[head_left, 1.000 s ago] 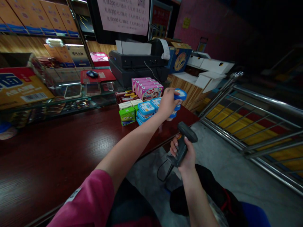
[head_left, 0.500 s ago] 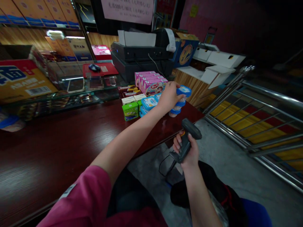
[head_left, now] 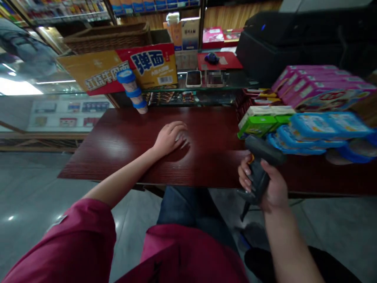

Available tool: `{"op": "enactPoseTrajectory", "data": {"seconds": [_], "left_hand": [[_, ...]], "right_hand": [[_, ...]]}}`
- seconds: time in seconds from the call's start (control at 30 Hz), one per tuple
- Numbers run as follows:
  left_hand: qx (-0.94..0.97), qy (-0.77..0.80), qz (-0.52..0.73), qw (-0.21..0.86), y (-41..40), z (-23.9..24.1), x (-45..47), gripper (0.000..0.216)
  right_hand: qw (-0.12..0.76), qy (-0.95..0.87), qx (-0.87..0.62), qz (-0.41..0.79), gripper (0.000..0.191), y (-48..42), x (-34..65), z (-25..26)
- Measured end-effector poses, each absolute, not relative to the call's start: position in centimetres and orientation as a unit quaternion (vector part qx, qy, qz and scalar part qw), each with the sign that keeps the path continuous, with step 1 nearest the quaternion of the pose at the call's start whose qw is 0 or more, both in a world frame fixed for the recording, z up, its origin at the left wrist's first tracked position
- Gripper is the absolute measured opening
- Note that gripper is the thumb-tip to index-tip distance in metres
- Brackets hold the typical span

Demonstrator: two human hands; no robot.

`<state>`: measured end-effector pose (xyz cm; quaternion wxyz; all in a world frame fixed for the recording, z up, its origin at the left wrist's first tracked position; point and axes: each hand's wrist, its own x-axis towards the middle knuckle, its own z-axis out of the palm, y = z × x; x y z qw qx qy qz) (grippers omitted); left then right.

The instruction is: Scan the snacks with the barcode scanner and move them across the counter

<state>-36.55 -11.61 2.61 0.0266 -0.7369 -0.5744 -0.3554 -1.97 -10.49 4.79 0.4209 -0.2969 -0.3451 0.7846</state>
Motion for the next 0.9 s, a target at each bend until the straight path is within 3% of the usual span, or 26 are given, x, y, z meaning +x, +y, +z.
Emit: {"op": "enactPoseTrajectory", "data": {"seconds": [0.17, 0.27, 0.47, 0.63, 0.9], "left_hand": [[-0.49, -0.706, -0.503, 0.091, -13.3, 0.7, -48.8, 0.035], [-0.355, -0.736, -0.564, 0.115, -11.8, -0.6, -53.7, 0.054], [-0.417, -0.675, -0.585, 0.17, -6.7, -0.7, -57.5, 0.093], [-0.395, -0.641, -0.607, 0.255, -3.3, 0.2, -58.4, 0.09], [-0.366, -0.673, -0.609, 0.207, -1.7, 1.5, -61.1, 0.062]], "right_hand": [[0.328, -0.34, -0.268, 0.84, 0.026, -8.9, -9.0, 3.9], [0.291, -0.339, -0.264, 0.855, 0.027, -7.9, -11.9, 3.3], [0.242, -0.331, -0.279, 0.868, 0.035, -6.2, -15.2, 3.0], [0.228, -0.32, -0.33, 0.858, 0.039, -5.7, -16.2, 3.5], [0.22, -0.298, -0.396, 0.84, 0.042, -6.2, -16.4, 4.1]]}}
